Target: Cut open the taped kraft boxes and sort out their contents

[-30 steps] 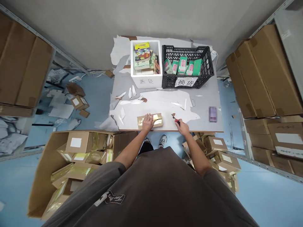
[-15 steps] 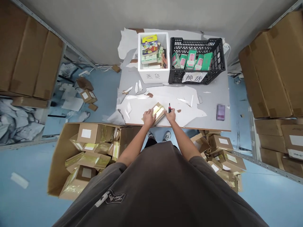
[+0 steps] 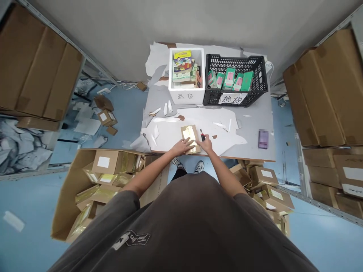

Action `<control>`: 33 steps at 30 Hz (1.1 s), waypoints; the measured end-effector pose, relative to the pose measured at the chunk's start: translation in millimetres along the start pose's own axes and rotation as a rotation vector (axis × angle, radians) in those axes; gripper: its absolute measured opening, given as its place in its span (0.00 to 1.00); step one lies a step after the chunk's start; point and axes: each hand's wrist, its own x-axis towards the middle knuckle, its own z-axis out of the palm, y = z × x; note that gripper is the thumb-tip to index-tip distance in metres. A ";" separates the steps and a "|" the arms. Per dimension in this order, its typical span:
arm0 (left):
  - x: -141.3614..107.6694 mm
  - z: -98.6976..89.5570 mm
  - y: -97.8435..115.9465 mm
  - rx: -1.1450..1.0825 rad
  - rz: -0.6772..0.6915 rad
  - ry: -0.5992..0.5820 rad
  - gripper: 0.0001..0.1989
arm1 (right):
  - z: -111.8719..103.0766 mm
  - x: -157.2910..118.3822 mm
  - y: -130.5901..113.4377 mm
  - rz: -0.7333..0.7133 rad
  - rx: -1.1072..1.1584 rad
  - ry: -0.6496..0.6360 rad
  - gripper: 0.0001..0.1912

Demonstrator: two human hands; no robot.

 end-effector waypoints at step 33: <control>92.1 -22.8 -4.3 0.170 -0.404 -0.066 0.50 | -58.0 26.1 15.6 -0.203 -0.127 -0.453 0.21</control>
